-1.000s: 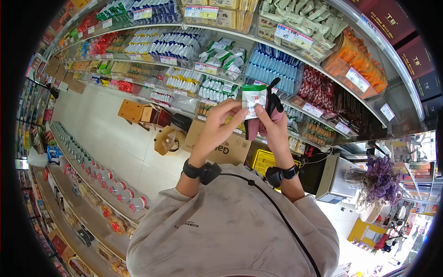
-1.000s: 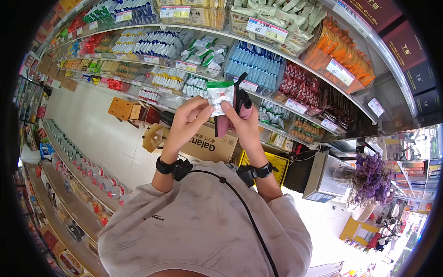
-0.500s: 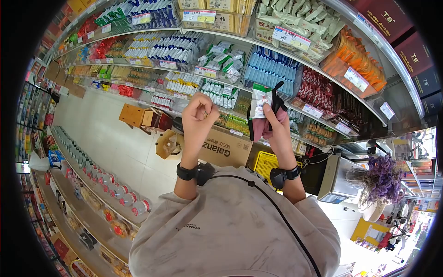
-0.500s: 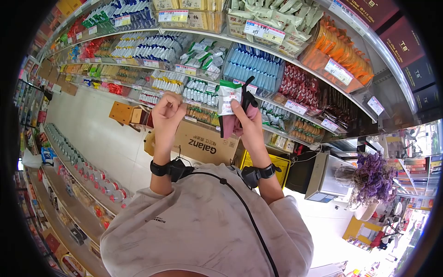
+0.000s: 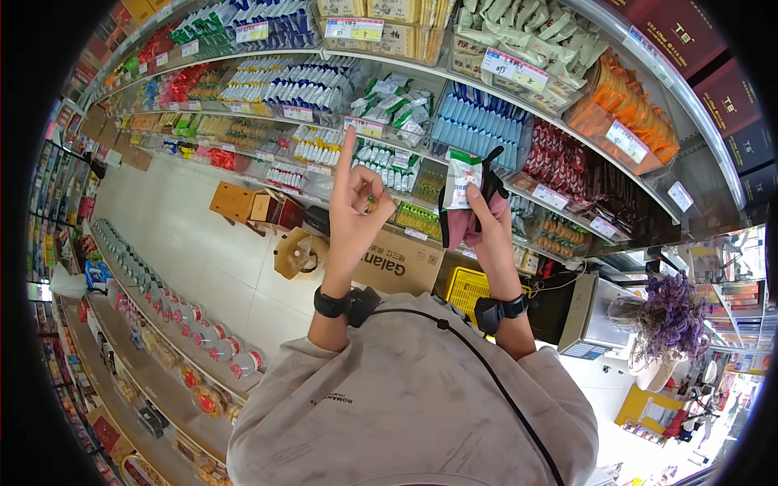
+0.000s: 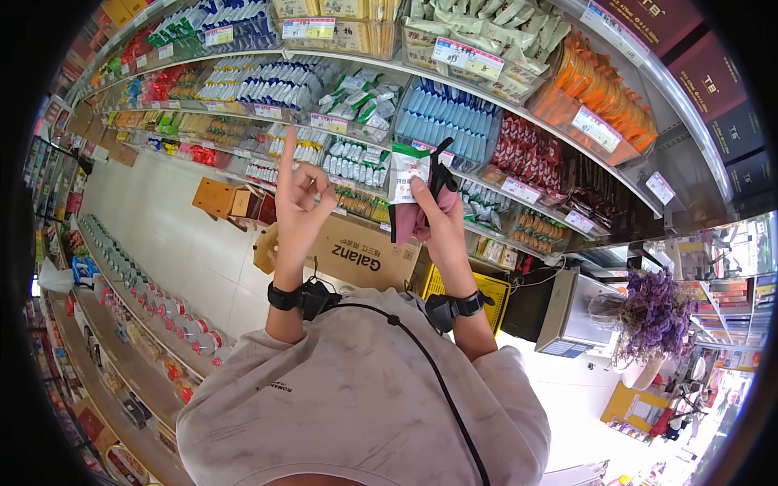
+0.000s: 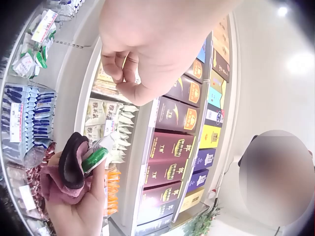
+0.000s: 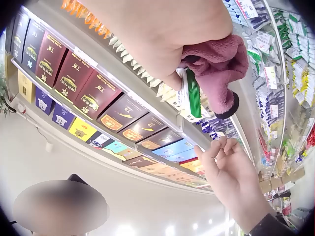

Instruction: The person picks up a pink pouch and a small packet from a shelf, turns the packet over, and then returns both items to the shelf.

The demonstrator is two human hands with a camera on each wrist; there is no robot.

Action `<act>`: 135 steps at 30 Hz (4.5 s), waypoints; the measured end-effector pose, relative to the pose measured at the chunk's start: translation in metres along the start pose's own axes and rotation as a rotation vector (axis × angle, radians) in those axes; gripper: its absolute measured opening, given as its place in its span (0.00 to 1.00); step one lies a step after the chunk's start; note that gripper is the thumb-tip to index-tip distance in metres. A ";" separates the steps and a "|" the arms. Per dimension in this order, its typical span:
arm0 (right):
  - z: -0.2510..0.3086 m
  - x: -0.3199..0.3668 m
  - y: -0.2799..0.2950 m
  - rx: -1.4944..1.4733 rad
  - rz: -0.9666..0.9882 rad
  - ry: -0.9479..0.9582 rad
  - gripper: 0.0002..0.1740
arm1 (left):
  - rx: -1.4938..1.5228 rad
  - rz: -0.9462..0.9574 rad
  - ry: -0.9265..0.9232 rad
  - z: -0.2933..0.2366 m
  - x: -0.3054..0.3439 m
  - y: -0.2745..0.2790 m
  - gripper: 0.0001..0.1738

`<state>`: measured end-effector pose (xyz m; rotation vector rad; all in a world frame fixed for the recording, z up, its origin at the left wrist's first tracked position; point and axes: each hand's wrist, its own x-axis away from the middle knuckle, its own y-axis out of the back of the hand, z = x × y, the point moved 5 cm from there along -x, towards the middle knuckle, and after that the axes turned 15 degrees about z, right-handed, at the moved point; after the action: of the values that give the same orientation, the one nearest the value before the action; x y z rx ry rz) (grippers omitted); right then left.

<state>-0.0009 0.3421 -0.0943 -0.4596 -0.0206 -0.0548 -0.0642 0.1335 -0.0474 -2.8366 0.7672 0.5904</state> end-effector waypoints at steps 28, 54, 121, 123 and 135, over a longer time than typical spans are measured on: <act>-0.001 0.002 0.001 0.037 0.002 0.013 0.12 | -0.039 0.156 -0.032 -0.011 -0.001 -0.008 0.61; -0.002 0.001 0.002 0.015 0.011 -0.003 0.12 | -0.016 0.032 -0.014 0.006 0.002 0.002 0.35; -0.008 -0.007 0.006 0.020 0.007 0.003 0.09 | 0.073 0.064 0.028 0.002 -0.005 0.005 0.37; -0.010 -0.008 0.008 0.018 0.007 0.004 0.09 | 0.023 0.084 0.045 0.003 -0.004 0.004 0.40; -0.008 -0.003 -0.004 0.159 0.048 -0.090 0.13 | -0.051 0.325 0.214 0.017 0.002 -0.020 0.24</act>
<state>-0.0037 0.3352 -0.0998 -0.3028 -0.1019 0.0149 -0.0579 0.1534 -0.0631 -2.8723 1.2832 0.3502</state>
